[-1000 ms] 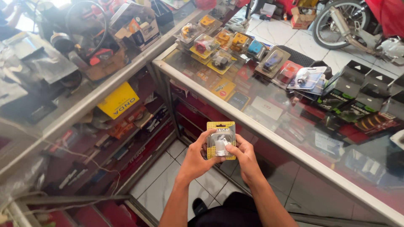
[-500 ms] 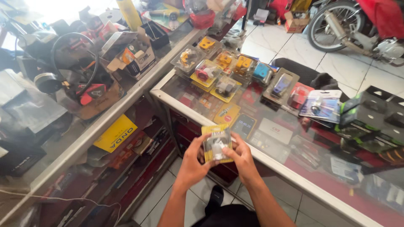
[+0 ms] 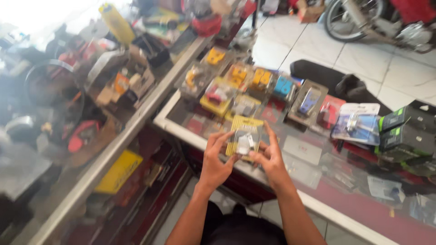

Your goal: The person picks up several small packaged parts from a wire grid one at a time, places them onto a glass display counter to show them, and then returns them to the wire grid.

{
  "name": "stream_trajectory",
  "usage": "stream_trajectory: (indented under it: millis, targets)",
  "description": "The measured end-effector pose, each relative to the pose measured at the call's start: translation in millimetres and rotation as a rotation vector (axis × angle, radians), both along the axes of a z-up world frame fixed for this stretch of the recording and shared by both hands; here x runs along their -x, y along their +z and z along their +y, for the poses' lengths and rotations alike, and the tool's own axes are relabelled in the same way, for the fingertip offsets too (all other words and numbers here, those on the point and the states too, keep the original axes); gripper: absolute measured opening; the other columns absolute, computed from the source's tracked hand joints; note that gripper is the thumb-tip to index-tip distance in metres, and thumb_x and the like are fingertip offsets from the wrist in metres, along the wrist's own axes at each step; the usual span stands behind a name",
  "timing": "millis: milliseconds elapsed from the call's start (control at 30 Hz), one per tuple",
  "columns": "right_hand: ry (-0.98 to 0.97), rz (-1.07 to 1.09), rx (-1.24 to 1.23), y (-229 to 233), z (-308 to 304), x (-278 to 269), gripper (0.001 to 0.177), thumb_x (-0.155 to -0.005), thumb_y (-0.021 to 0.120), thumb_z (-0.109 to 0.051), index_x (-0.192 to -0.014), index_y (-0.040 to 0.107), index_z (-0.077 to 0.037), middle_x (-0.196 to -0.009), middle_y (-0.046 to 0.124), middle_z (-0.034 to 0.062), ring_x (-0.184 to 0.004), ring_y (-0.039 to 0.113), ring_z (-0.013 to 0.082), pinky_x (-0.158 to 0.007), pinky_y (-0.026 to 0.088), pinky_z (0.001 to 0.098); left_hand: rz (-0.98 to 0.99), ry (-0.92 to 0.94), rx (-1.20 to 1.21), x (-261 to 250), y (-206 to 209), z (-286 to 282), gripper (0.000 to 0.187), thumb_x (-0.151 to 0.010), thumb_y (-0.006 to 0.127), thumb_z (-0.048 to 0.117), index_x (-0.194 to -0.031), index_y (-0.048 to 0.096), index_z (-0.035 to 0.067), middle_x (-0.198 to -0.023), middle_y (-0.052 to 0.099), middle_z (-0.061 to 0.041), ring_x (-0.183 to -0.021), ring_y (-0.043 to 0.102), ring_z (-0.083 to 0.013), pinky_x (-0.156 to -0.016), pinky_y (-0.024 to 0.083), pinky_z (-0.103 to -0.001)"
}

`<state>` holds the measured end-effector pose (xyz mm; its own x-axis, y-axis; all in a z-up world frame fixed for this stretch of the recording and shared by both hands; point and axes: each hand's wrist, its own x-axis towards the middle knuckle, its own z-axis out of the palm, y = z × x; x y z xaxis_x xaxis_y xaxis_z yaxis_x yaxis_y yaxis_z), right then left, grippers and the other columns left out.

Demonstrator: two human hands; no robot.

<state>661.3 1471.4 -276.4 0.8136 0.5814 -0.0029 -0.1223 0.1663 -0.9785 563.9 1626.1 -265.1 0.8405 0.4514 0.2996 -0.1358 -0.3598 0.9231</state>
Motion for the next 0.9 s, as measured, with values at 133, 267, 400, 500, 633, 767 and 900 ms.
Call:
stream_trajectory:
  millis: [133,267,400,500,633,767,900]
  targets:
    - [-0.124,0.031,-0.069,0,20,3,0.098,-0.086,0.066,-0.004,-0.165,0.010,-0.017,-0.122,0.067,0.0167,-0.092,0.064,0.0146,-0.064,0.050,0.0275,-0.150,-0.020,-0.126,-22,4,25,0.052,-0.077,0.080,-0.004,-0.126,0.066,0.004,-0.130,0.063,-0.014,-0.121,0.065,-0.0273,-0.092,0.058,-0.035]
    - [-0.293,0.056,-0.115,9,47,-18,0.094,-0.087,0.065,-0.001,-0.166,0.013,-0.012,-0.124,0.067,0.0197,-0.101,0.066,0.0179,-0.080,0.054,0.0292,-0.158,-0.107,-0.094,-43,16,49,0.041,-0.083,0.078,-0.003,-0.122,0.067,0.003,-0.131,0.065,-0.015,-0.120,0.066,-0.0289,-0.092,0.058,-0.035]
    - [-0.435,0.037,-0.106,18,68,-41,0.091,-0.088,0.065,-0.002,-0.165,0.017,-0.009,-0.127,0.066,0.0190,-0.109,0.066,0.0185,-0.089,0.054,0.0309,-0.246,-0.080,-0.189,-62,22,75,0.031,-0.086,0.076,-0.002,-0.117,0.070,0.001,-0.123,0.068,-0.014,-0.111,0.067,-0.0270,-0.089,0.057,-0.036]
    - [-0.468,0.027,-0.044,20,81,-54,0.091,-0.089,0.068,-0.003,-0.166,0.020,-0.009,-0.125,0.068,0.0151,-0.109,0.065,0.0177,-0.091,0.052,0.0282,-0.252,-0.112,-0.073,-70,13,88,0.025,-0.091,0.072,-0.001,-0.116,0.069,0.000,-0.112,0.072,-0.012,-0.099,0.074,-0.0239,-0.084,0.060,-0.034]
    - [-0.533,0.080,0.069,19,90,-64,0.092,-0.084,0.070,-0.006,-0.165,0.026,-0.009,-0.118,0.063,0.0148,-0.100,0.063,0.0193,-0.075,0.050,0.0309,-0.261,-0.181,-0.040,-70,-1,96,0.018,-0.095,0.071,0.000,-0.113,0.069,-0.001,-0.101,0.075,-0.012,-0.086,0.076,-0.0243,-0.078,0.060,-0.033]
    - [-0.555,0.093,0.131,10,96,-68,0.091,-0.082,0.071,-0.008,-0.162,0.030,-0.006,-0.123,0.056,0.0170,-0.102,0.066,0.0189,-0.070,0.053,0.0314,-0.192,-0.229,-0.104,-67,-4,102,0.021,-0.093,0.071,0.001,-0.114,0.069,0.001,-0.102,0.075,-0.013,-0.091,0.075,-0.0247,-0.080,0.059,-0.034]
    - [-0.516,-0.081,0.002,-8,100,-73,0.085,-0.092,0.075,-0.007,-0.164,0.030,0.004,-0.146,0.056,0.0176,-0.125,0.063,0.0182,-0.094,0.057,0.0232,-0.074,-0.305,-0.182,-64,-16,103,0.027,-0.090,0.072,0.003,-0.117,0.068,0.000,-0.107,0.072,-0.018,-0.100,0.070,-0.0334,-0.087,0.056,-0.040]
